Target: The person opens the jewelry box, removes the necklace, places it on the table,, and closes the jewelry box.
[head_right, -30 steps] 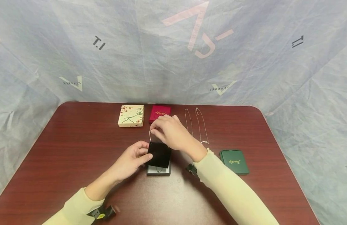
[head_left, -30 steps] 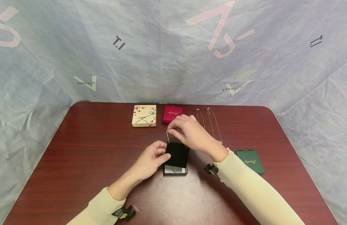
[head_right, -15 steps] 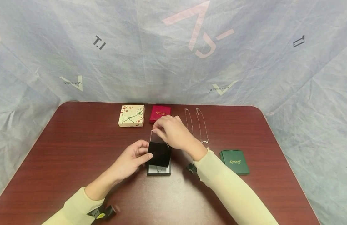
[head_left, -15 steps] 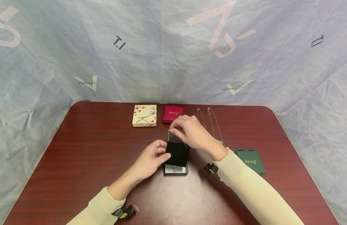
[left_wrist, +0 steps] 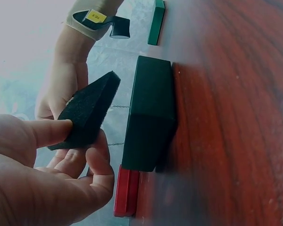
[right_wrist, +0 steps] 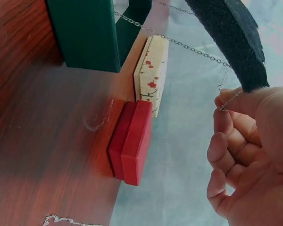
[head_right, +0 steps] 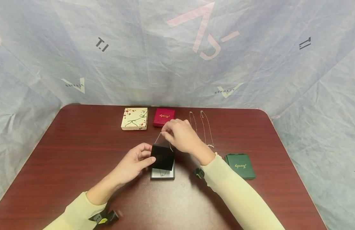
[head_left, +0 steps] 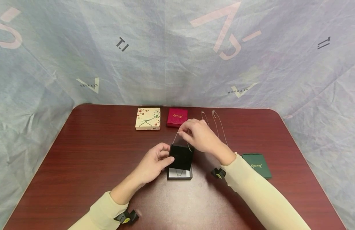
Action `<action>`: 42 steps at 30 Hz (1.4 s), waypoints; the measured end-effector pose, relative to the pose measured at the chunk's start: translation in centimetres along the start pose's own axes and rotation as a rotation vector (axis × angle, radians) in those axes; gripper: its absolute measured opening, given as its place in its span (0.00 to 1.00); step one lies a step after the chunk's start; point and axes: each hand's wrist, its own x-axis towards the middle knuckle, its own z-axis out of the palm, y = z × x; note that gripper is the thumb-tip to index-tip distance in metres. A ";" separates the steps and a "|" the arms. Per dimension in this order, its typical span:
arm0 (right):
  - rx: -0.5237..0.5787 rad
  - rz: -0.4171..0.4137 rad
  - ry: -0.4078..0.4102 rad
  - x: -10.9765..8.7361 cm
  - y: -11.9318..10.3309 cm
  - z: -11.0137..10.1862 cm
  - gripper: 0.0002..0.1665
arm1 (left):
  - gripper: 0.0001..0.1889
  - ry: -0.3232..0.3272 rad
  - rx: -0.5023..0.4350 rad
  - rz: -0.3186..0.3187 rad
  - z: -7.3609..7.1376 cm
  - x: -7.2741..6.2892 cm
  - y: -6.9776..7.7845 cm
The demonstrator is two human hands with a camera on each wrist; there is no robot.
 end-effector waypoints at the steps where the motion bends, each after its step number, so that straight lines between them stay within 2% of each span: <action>1: 0.004 0.002 0.002 -0.1 0.1 0.0 0.02 | 0.12 0.001 -0.002 -0.001 0.0 0.0 0.0; 13: 0.054 0.027 0.034 -0.9 1.1 -0.6 0.03 | 0.13 0.032 0.009 -0.028 0.0 0.0 0.1; 23: 0.104 0.056 0.076 -1.8 0.9 -1.5 0.02 | 0.15 0.089 0.025 -0.054 0.1 -0.2 0.4; 29: 0.147 0.071 0.095 -2.3 0.6 -2.4 0.02 | 0.15 0.096 0.022 -0.052 0.1 -0.2 0.5; 42: 0.155 0.128 0.130 -3.7 1.2 -3.1 0.02 | 0.15 0.109 0.025 -0.058 0.1 -0.1 0.3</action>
